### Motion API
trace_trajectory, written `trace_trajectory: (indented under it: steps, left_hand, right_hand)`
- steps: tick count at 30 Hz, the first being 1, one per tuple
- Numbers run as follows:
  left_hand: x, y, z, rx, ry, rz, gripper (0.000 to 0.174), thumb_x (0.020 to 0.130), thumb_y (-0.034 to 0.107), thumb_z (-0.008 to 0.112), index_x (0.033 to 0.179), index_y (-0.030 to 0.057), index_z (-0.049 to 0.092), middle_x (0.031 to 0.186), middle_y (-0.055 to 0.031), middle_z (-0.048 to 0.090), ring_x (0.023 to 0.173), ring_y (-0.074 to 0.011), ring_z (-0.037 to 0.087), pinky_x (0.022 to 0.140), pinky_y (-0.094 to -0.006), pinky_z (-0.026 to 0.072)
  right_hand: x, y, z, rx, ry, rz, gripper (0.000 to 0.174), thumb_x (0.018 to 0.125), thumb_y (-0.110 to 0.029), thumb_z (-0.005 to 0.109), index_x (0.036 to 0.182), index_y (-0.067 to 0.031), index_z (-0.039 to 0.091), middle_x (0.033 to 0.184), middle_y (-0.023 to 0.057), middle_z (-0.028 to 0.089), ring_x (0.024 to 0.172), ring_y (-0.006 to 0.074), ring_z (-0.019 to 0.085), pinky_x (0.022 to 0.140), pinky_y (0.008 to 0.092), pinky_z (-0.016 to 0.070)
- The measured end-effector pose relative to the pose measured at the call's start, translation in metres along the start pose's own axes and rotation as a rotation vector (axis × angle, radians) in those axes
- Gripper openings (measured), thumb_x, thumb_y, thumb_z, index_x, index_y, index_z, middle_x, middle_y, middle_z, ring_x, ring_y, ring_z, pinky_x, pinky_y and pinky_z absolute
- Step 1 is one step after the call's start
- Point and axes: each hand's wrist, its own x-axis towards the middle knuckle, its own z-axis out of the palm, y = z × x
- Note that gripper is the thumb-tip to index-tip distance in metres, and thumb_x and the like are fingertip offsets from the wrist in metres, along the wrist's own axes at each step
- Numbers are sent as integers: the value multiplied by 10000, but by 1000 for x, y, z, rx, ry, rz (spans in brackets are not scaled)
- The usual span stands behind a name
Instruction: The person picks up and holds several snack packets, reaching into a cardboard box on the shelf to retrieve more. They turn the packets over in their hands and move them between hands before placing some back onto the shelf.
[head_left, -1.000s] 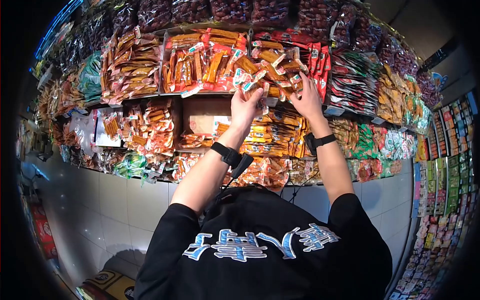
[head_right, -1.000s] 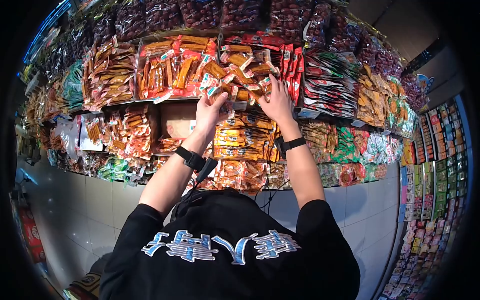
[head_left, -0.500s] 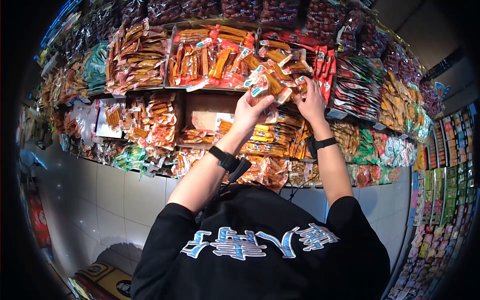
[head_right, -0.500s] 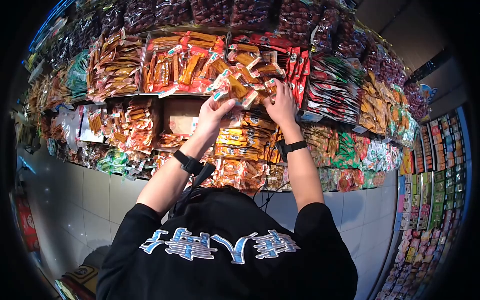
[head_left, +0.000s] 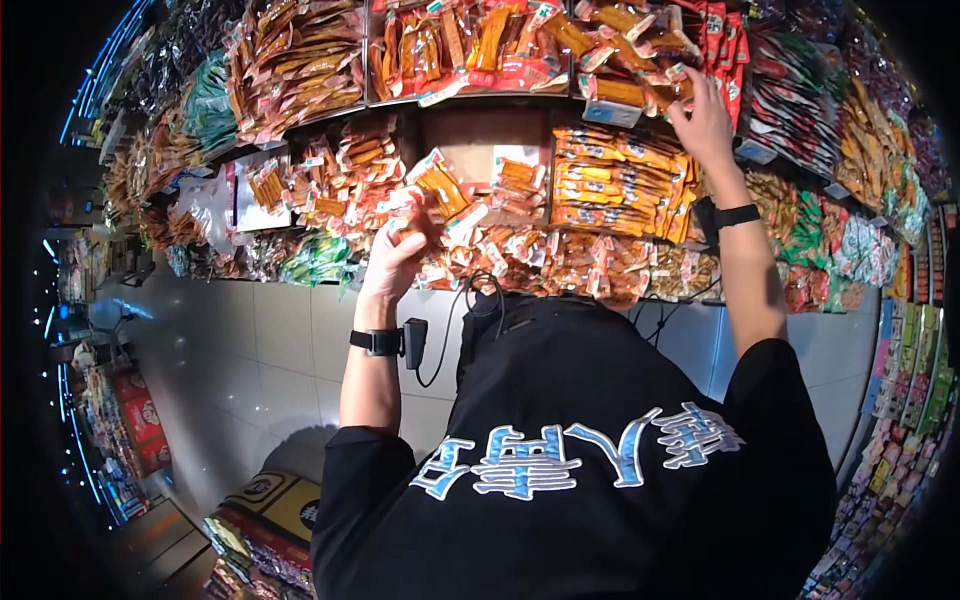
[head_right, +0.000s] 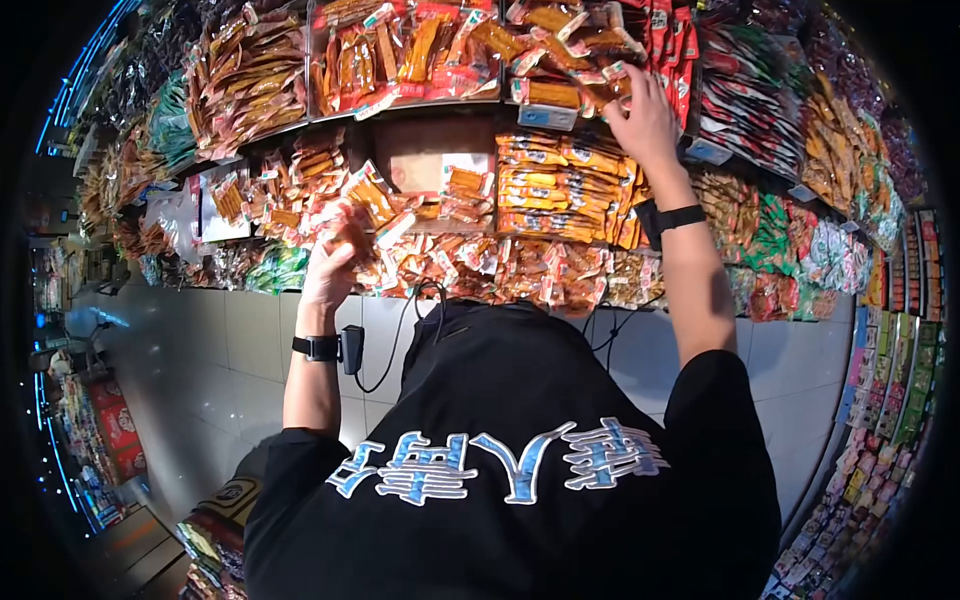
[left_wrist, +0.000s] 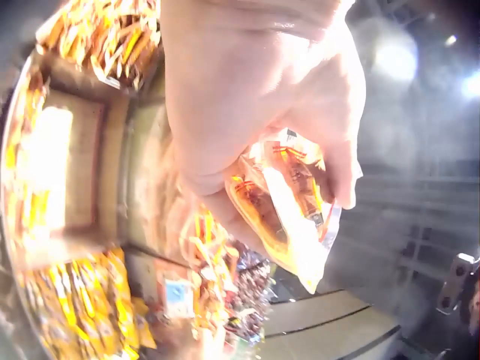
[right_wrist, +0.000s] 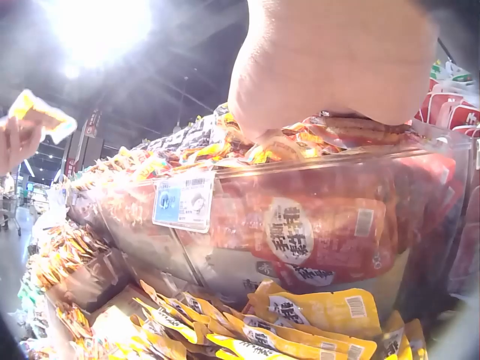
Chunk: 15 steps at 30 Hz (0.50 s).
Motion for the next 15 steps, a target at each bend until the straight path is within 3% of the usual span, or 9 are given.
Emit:
trace_trajectory:
  steps: [2,4,7,8,10,11,12,14,15]
  left_hand:
    - [6,-5,-16,225,126,-167,453,839,74,742,1250,19,558,929,-27,684,804,-124,660,722,-281,546]
    - [18,-5,-15,370,163,-277,228,880,73,720,1055,50,576,775,14,648,613,-79,612,538,-209,491]
    - [48,-27,-39,626,110,-224,220,870,54,729,1015,48,563,769,27,596,584,-38,537,500,-207,435]
    - [58,-33,-50,712,81,-230,258,848,49,749,1031,23,570,813,9,620,656,-70,583,575,-236,488]
    - [84,-55,-67,839,34,-86,315,850,72,757,1102,12,579,848,27,616,743,-51,555,653,-224,475]
    - [96,-59,-74,1127,45,-42,323,834,103,779,1074,-2,590,821,3,603,771,-71,561,671,-246,483]
    - [105,-47,-62,1354,3,-17,367,792,146,797,1070,-2,610,872,-58,632,812,-165,644,705,-321,520]
    - [123,-38,-46,1645,-50,180,393,770,189,764,1086,14,608,1042,-151,654,914,-335,674,785,-410,551]
    - [137,-44,-51,1727,-78,163,289,837,182,664,1083,35,621,1134,-146,637,952,-352,665,786,-442,551]
  right_hand:
    - [0,2,4,-37,13,5,556,872,-265,574,1389,-100,450,1325,147,536,1230,351,516,1004,458,440]
    - [1,2,5,-47,14,6,539,875,-264,573,1378,-106,462,1315,139,546,1222,345,525,1002,450,442]
    - [0,2,6,-64,35,-13,527,874,-244,587,1371,-113,470,1305,141,554,1201,347,538,986,452,452]
    - [0,1,5,-67,36,-11,528,872,-237,592,1369,-112,470,1306,143,553,1200,348,539,983,452,454]
    - [0,-1,5,-53,41,-7,522,869,-226,594,1364,-110,473,1301,148,555,1198,353,538,980,454,454]
    - [1,-2,5,-47,43,-5,520,868,-221,595,1362,-109,474,1299,150,556,1197,356,538,979,455,454]
    - [1,-3,5,-37,42,0,518,866,-214,596,1358,-106,476,1295,152,558,1195,359,537,977,456,454]
    - [1,-6,4,-19,39,14,513,862,-199,597,1352,-101,480,1288,157,563,1190,365,537,973,458,453]
    - [1,-9,3,21,40,27,513,856,-183,599,1347,-93,483,1280,161,568,1184,372,536,979,455,446]
